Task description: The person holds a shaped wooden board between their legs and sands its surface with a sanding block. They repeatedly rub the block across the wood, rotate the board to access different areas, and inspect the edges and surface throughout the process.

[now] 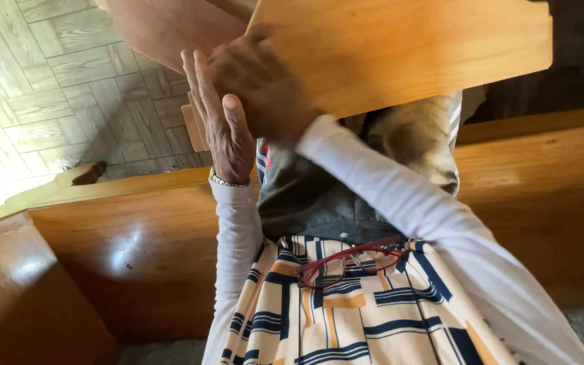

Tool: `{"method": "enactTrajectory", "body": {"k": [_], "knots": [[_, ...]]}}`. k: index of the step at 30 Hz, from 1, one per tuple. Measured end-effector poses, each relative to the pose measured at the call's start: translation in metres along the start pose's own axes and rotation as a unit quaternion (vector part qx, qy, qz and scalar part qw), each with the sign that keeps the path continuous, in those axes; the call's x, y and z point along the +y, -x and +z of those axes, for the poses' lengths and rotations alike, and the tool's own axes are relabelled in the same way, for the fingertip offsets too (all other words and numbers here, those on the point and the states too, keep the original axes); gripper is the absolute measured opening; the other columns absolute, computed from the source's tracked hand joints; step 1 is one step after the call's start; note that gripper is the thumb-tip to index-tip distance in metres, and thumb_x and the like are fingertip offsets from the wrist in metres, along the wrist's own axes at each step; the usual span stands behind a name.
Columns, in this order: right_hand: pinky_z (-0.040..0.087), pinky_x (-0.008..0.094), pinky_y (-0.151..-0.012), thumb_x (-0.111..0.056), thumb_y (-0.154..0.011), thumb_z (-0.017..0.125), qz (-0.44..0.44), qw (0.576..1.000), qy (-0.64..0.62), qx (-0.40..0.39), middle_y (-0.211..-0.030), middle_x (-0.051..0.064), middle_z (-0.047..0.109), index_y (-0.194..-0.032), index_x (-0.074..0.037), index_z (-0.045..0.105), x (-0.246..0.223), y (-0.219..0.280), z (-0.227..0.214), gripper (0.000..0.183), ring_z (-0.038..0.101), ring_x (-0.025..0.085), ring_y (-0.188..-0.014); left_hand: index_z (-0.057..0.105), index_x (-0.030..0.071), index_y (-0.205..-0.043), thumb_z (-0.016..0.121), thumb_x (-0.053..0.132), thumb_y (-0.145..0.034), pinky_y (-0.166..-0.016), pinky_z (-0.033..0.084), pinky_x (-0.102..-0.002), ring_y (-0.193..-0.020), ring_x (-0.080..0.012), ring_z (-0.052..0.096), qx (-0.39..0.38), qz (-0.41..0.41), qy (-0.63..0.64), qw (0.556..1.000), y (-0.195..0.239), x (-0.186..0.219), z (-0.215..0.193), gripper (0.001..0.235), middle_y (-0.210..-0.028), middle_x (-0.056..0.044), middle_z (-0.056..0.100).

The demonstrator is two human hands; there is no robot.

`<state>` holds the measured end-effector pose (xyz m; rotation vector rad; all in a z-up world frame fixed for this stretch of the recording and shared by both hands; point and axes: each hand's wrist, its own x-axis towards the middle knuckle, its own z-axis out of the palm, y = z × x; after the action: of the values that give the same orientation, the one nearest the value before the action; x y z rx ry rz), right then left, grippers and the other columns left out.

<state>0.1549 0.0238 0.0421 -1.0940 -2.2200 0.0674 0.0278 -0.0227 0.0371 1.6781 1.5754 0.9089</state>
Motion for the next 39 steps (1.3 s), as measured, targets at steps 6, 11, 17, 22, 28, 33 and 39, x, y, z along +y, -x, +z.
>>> {"method": "enactTrajectory", "body": {"k": [6, 11, 17, 22, 28, 33, 39], "knots": [[0.025, 0.047, -0.123, -0.038, -0.113, 0.055, 0.073, 0.992, 0.014, -0.100, -0.157, 0.003, 0.051, -0.155, -0.017, 0.049, 0.002, 0.018, 0.027, 0.047, 0.041, 0.030, -0.147, 0.017, 0.012, -0.168, 0.020, 0.067, -0.110, -0.141, 0.001, -0.057, -0.170, -0.0328, 0.006, 0.013, -0.026, -0.025, 0.999, 0.002, -0.004, 0.006, 0.079, -0.178, -0.015, 0.009], [0.038, 0.054, -0.106, -0.023, -0.103, 0.054, 0.277, 0.952, -0.134, 0.001, -0.132, 0.023, 0.063, -0.132, -0.009, 0.064, 0.081, 0.064, 0.024, 0.034, 0.056, 0.045, -0.122, 0.022, 0.015, -0.167, 0.016, 0.062, -0.110, -0.138, 0.002, -0.050, -0.167, -0.0279, 0.009, -0.039, -0.016, -0.183, 0.982, -0.002, -0.002, 0.023, 0.074, -0.176, -0.008, 0.015], [0.035, 0.054, -0.100, -0.036, -0.111, 0.053, 0.316, 0.900, 0.245, -0.173, -0.103, 0.018, 0.074, -0.133, -0.014, 0.066, 0.177, 0.212, -0.061, 0.034, 0.064, 0.042, -0.097, 0.038, 0.006, -0.160, 0.046, 0.059, -0.112, -0.130, 0.016, -0.054, -0.156, -0.0375, 0.027, -0.028, 0.092, -0.421, 0.902, -0.012, -0.015, 0.043, 0.072, -0.166, -0.016, 0.033], [0.010, 0.058, -0.117, -0.021, -0.116, 0.062, 0.388, 0.895, 0.201, -0.090, -0.158, 0.029, 0.044, -0.160, -0.001, 0.049, 0.183, 0.263, -0.139, 0.051, 0.026, 0.046, -0.144, 0.038, 0.006, -0.160, 0.040, 0.060, -0.111, -0.130, 0.017, -0.054, -0.156, -0.0369, 0.027, -0.023, 0.107, -0.435, 0.894, -0.016, -0.018, 0.046, 0.073, -0.166, -0.015, 0.033], [0.013, 0.058, -0.118, -0.022, -0.123, 0.064, 0.429, 0.865, 0.240, -0.096, -0.161, 0.017, 0.040, -0.159, -0.004, 0.050, 0.177, 0.244, -0.109, 0.043, 0.029, 0.041, -0.146, 0.026, 0.012, -0.165, 0.021, 0.065, -0.106, -0.136, 0.006, -0.045, -0.163, -0.0256, 0.015, -0.024, 0.025, -0.344, 0.938, -0.020, -0.013, 0.043, 0.080, -0.173, -0.009, 0.022], [0.023, 0.066, -0.111, -0.019, -0.103, 0.070, 0.314, 0.933, 0.145, -0.095, -0.147, 0.027, 0.056, -0.154, -0.014, 0.051, 0.134, 0.150, -0.049, 0.055, 0.044, 0.056, -0.132, 0.027, 0.010, -0.165, 0.023, 0.059, -0.111, -0.138, 0.019, -0.050, -0.165, -0.0308, 0.026, 0.019, 0.023, -0.216, 0.976, -0.012, 0.002, 0.035, 0.072, -0.173, -0.011, 0.027], [0.034, 0.055, -0.111, -0.025, -0.102, 0.059, 0.173, 0.984, -0.016, -0.043, -0.146, 0.012, 0.056, -0.143, -0.015, 0.059, 0.073, 0.045, 0.032, 0.042, 0.047, 0.040, -0.132, 0.026, 0.009, -0.164, 0.024, 0.057, -0.112, -0.138, 0.019, -0.050, -0.164, -0.0313, 0.026, 0.016, 0.013, -0.213, 0.977, -0.011, -0.004, 0.034, 0.072, -0.173, -0.012, 0.026]]}}
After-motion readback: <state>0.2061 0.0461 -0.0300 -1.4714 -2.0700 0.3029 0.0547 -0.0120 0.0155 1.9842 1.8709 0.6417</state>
